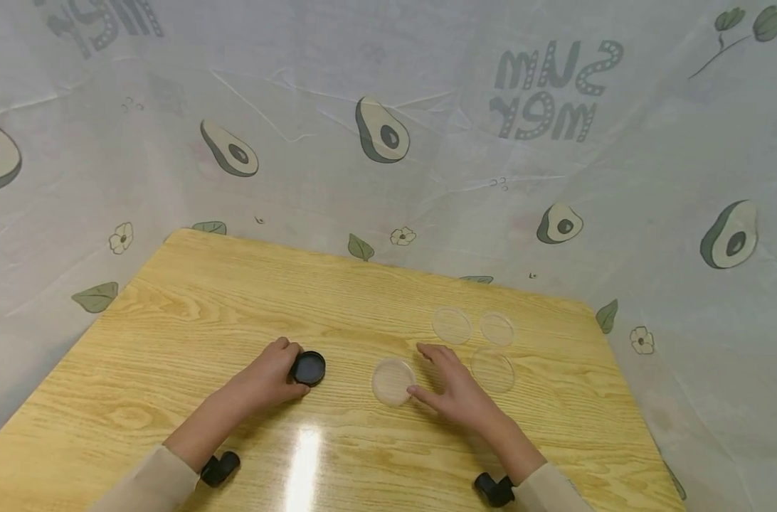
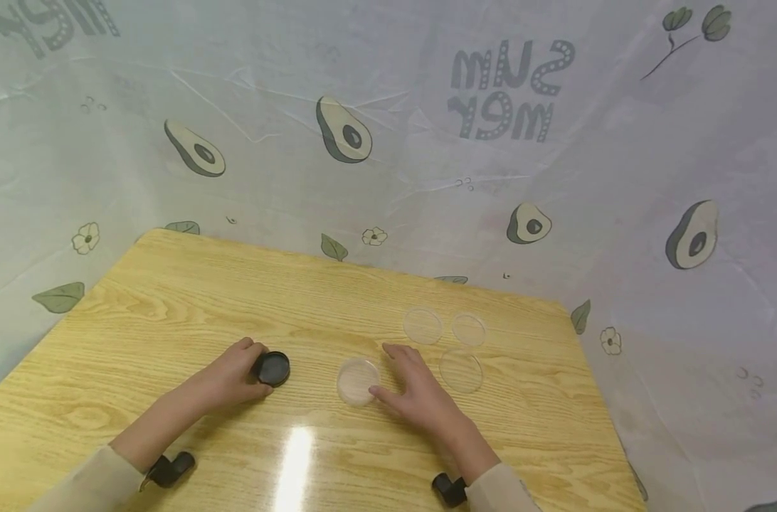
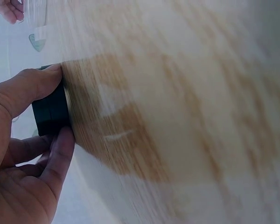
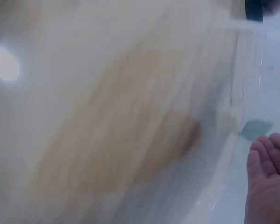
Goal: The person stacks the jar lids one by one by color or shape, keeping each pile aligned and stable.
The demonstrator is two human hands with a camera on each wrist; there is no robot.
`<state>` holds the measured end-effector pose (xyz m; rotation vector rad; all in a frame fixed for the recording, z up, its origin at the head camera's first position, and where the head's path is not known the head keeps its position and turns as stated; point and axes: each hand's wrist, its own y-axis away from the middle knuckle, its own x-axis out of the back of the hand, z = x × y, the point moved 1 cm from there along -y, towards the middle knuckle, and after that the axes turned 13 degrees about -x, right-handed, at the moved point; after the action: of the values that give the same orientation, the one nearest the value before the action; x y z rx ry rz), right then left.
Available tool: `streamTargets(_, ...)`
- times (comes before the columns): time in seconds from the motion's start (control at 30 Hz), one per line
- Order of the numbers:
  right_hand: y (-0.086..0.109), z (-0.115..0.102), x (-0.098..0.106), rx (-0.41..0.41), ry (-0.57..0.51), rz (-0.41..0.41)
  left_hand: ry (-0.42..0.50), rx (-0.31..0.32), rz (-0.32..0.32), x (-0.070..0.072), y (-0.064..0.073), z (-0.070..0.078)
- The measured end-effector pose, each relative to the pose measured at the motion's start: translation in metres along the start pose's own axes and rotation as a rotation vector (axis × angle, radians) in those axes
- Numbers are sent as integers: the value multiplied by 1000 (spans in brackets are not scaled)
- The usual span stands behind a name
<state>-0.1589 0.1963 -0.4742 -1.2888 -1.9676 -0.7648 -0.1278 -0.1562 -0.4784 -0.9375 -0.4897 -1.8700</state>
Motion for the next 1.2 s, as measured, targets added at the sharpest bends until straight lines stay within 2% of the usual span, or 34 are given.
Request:
streamTargets(0.13,-5,15,13,21,-4,110,-4,5,-2,0,1,-1)
streamTargets(0.23,-11,28,25,4,-21,170,-7,8,-4,0,2,-1)
streamTargets(0.5,-23,63,64,-179,-112,262,-8,7,-10,0,2,-2)
streamTargets(0.63,-28,76,80,-262,-113,287,-3,-3,-4,-2,0,-4)
streamTargets(0.73,-30,85,87,-318,-90,285,-4,-9,1,-3,0,-5)
streamTargets(0.97,-35,100,91,-445,-38,210,-6,-17,2,-3,0,-5)
streamTargets(1.2,-43,110,92,-504,-43,120,-5,-6,0,-2,0,-4)
